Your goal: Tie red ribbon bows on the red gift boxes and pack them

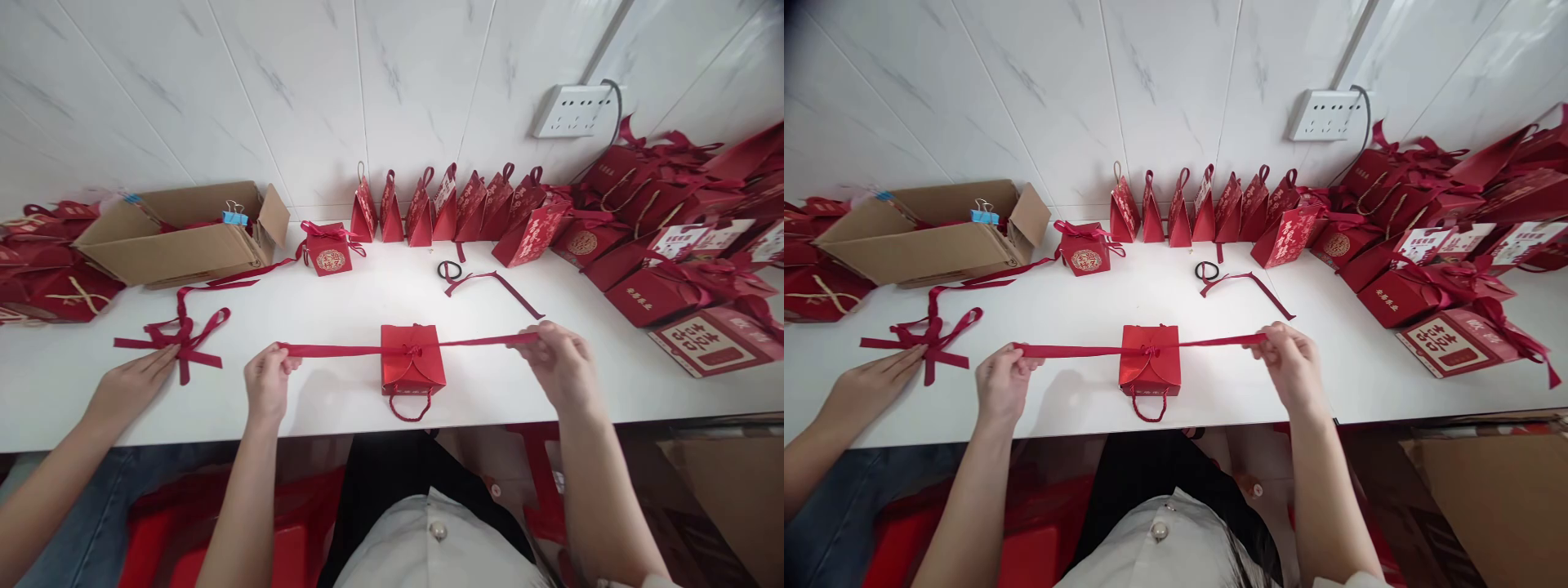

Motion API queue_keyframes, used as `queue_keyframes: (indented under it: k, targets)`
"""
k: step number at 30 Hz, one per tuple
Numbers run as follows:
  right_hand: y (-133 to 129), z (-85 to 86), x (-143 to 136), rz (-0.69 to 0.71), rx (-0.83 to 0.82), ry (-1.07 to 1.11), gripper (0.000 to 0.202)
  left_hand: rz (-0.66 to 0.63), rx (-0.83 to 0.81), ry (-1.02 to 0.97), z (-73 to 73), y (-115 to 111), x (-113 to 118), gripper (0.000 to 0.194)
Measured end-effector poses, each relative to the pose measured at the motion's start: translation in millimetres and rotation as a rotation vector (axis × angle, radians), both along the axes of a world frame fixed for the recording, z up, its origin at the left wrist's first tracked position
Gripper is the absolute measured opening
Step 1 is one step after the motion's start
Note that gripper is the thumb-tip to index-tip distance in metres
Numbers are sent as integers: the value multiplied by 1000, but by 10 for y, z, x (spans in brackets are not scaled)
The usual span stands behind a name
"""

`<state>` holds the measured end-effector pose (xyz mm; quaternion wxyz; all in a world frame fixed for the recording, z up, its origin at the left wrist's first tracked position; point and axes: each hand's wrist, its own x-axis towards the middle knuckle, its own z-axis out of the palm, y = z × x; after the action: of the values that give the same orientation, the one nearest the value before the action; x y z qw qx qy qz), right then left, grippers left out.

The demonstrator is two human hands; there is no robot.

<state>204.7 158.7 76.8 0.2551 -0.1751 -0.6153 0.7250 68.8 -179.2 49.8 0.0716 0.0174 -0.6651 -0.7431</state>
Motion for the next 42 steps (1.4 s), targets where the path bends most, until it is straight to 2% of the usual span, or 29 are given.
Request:
queue_keyframes:
  k: [3,5,8,9,10,11,13,15,16,19,21,25,28,31,35,38,42]
  targets:
    - [242,84,209,-75,-50,22,40,160,-76,93,-23,-281,-98,26]
    - [380,101,305,-47,10,-58,41,193,-158,142,-32,-404,-144,24]
    - [421,82,294,-48,192,-180,35,254,-355,240,1,-359,-125,4]
    - [367,74,244,-54,254,-188,32,238,-441,291,25,-274,-90,7]
    - [277,67,177,-44,318,-189,28,165,-535,337,54,-160,-43,16]
    - [155,63,97,4,382,-188,26,39,-605,375,85,-27,10,20]
    - [-146,54,-68,237,540,-255,25,-331,-717,373,146,249,118,23]
    - [-442,36,-203,424,607,-265,25,-539,-750,310,196,469,197,28]
    - [-559,22,-251,463,630,-260,26,-580,-740,273,217,539,222,30]
    - [-727,-9,-329,474,692,-298,27,-568,-712,186,278,583,258,24]
    - [-714,8,-348,464,745,-341,18,-595,-735,123,327,527,283,19]
    - [-635,140,-350,408,819,-320,15,-772,-679,-77,425,425,364,32]
    - [-625,241,-298,385,791,-307,20,-877,-548,-150,468,404,373,35]
    - [-614,279,-192,399,758,-381,34,-938,-480,-162,479,387,293,35]
    - [-559,252,-42,443,759,-445,44,-950,-532,-153,458,371,141,27]
    - [-550,212,4,483,667,-436,42,-983,-546,-95,425,391,86,25]
    - [-630,156,-28,518,545,-398,43,-1103,-535,-127,392,446,108,25]
